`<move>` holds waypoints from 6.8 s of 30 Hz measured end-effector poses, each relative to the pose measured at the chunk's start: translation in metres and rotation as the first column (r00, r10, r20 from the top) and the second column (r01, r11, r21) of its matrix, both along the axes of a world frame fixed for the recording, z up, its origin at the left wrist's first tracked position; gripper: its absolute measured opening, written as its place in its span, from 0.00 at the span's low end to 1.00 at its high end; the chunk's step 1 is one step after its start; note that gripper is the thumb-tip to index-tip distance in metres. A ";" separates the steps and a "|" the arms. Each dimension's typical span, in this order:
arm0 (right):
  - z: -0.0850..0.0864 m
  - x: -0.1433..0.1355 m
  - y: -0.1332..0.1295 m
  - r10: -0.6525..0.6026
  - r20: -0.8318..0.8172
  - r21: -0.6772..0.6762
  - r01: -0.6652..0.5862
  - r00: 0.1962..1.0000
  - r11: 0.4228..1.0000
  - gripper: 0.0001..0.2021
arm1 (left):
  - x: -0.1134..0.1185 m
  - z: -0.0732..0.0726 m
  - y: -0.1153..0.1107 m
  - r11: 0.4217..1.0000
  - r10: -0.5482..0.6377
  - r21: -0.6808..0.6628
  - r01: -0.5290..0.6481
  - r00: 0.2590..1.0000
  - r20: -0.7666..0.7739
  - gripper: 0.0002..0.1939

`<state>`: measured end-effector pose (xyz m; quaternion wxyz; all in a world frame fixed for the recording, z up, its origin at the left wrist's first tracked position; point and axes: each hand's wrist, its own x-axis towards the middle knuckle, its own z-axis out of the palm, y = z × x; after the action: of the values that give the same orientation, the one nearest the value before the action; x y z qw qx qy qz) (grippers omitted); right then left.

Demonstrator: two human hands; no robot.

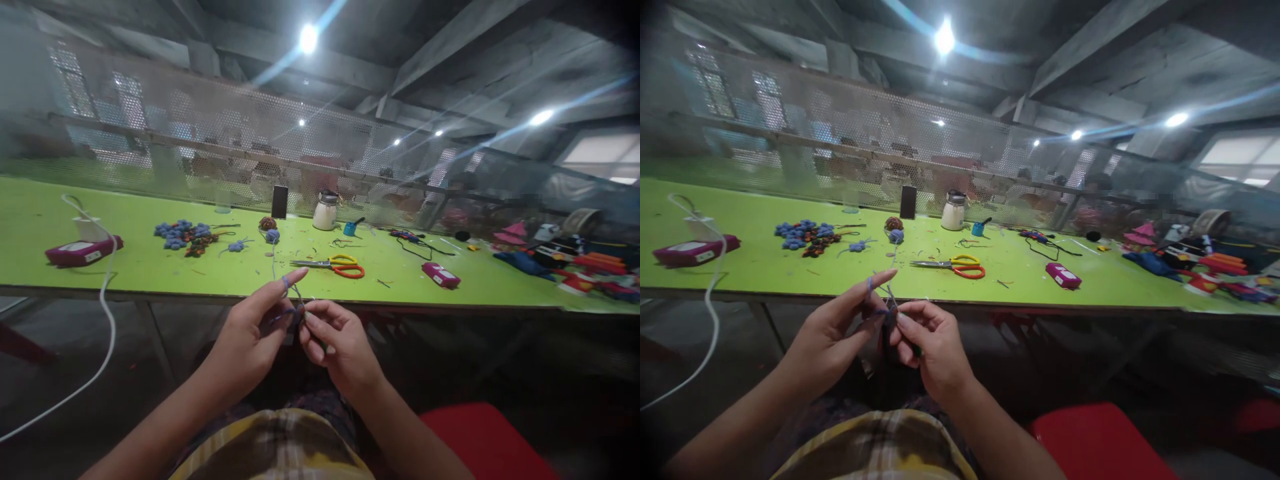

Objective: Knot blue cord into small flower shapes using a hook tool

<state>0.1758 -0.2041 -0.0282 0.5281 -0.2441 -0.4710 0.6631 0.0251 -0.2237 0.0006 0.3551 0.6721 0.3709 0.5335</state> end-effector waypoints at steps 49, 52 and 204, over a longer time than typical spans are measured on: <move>-0.002 -0.014 -0.001 0.014 -0.044 0.093 -0.009 0.999 0.996 0.06 | -0.018 0.003 0.000 0.879 -0.207 -0.298 0.373 0.861 0.465 0.22; -0.006 -0.011 -0.003 -0.193 0.117 0.330 0.146 0.974 0.933 0.05 | -0.023 0.007 -0.001 0.803 -0.177 -0.343 0.487 0.745 0.643 0.24; -0.007 0.010 0.003 0.184 0.102 0.010 -0.186 0.978 0.982 0.15 | -0.020 -0.001 0.000 0.928 -0.133 -0.315 0.196 0.968 0.212 0.47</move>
<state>0.1856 -0.2010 -0.0350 0.4419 -0.2271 -0.5243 0.6916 0.0048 -0.2235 -0.0001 0.5406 0.5780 0.3631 0.4917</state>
